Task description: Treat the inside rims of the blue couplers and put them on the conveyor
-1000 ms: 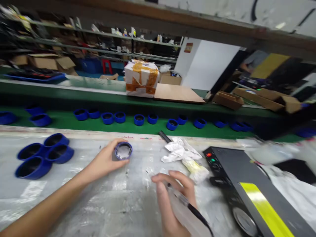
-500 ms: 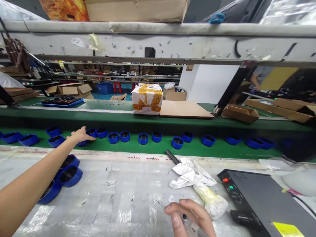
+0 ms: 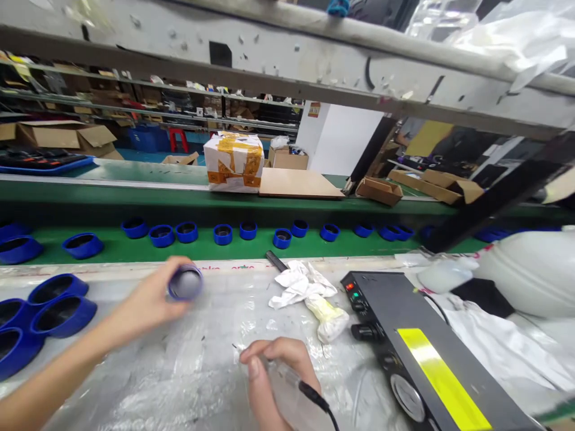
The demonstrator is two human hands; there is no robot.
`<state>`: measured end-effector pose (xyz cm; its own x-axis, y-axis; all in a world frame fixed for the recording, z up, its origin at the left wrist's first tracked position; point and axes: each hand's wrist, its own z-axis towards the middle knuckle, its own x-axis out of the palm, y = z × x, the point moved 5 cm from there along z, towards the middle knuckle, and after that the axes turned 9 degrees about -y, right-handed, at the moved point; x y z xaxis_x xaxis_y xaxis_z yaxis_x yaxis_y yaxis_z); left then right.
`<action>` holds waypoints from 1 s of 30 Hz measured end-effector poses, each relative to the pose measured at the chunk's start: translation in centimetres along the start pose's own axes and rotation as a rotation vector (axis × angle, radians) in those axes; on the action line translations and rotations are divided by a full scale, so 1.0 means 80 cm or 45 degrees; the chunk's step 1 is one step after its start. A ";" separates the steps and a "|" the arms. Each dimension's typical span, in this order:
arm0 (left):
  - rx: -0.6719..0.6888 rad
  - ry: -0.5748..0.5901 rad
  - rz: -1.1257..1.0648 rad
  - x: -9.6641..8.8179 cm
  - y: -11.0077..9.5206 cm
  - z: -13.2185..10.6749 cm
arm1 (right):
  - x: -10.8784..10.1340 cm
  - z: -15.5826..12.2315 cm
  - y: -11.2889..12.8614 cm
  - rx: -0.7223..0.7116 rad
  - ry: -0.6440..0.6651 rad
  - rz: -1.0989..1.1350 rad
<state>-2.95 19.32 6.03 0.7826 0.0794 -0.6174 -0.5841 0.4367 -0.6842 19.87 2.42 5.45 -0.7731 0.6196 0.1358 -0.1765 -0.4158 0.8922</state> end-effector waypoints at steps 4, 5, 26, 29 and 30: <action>0.015 0.526 -0.459 0.095 -0.047 -0.066 | -0.003 0.003 -0.006 0.020 0.190 0.109; 0.012 0.545 -0.502 0.102 -0.049 -0.073 | -0.004 0.004 -0.010 0.008 0.238 0.115; 0.149 0.575 -0.660 0.101 -0.049 -0.076 | 0.015 0.014 -0.016 -0.117 0.262 0.011; 0.132 0.583 -0.649 0.101 -0.050 -0.076 | 0.011 0.013 -0.016 -0.106 0.263 -0.035; 0.123 0.585 -0.643 0.101 -0.050 -0.076 | 0.009 0.012 -0.016 -0.104 0.265 -0.051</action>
<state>4.40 12.78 1.44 0.7705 -0.5336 -0.3487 -0.1335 0.3998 -0.9068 20.11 4.07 4.83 -0.8721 0.4893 0.0017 -0.2515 -0.4513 0.8562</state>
